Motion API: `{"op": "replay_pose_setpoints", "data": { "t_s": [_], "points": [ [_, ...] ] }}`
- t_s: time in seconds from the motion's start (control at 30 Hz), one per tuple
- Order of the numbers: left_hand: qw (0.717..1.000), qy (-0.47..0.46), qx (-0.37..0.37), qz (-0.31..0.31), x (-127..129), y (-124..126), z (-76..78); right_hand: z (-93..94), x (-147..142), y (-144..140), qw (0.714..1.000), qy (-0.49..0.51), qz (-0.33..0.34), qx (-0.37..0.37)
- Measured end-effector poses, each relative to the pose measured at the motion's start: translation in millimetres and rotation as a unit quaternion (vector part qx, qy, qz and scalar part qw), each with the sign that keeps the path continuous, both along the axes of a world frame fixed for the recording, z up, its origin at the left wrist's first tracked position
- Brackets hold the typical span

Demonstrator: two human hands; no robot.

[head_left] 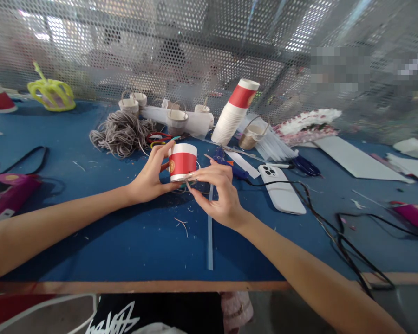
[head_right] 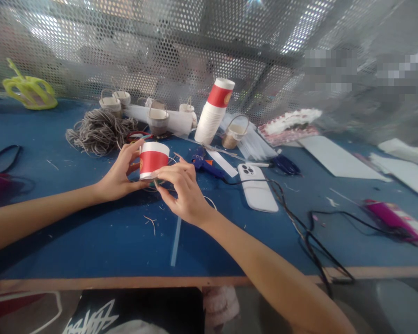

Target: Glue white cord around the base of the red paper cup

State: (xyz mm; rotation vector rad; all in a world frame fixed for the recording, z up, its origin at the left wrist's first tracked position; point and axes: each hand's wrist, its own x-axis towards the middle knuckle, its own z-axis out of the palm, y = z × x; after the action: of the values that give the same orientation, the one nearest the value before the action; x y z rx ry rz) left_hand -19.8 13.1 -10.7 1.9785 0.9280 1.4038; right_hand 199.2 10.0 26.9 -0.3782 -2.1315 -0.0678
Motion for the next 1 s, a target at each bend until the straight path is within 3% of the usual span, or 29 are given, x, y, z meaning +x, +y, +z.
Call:
{"op": "replay_pose_setpoints", "data": {
  "t_s": [0.2, 0.6, 1.0],
  "points": [
    [1.0, 0.005, -0.003, 0.0, 0.5, -0.2, 0.7, 0.1, 0.2, 0.8, 1.0, 0.009, 0.001, 0.014],
    [1.0, -0.007, -0.021, 0.002, 0.8, -0.1, 1.3, 2.4, -0.3, -1.6, 0.999, 0.014, 0.013, -0.044],
    [0.999, -0.002, -0.048, 0.001, 0.5, 0.1, 2.6, -0.2, 0.9, 0.1, 1.0, -0.007, 0.003, -0.016]
  ]
}}
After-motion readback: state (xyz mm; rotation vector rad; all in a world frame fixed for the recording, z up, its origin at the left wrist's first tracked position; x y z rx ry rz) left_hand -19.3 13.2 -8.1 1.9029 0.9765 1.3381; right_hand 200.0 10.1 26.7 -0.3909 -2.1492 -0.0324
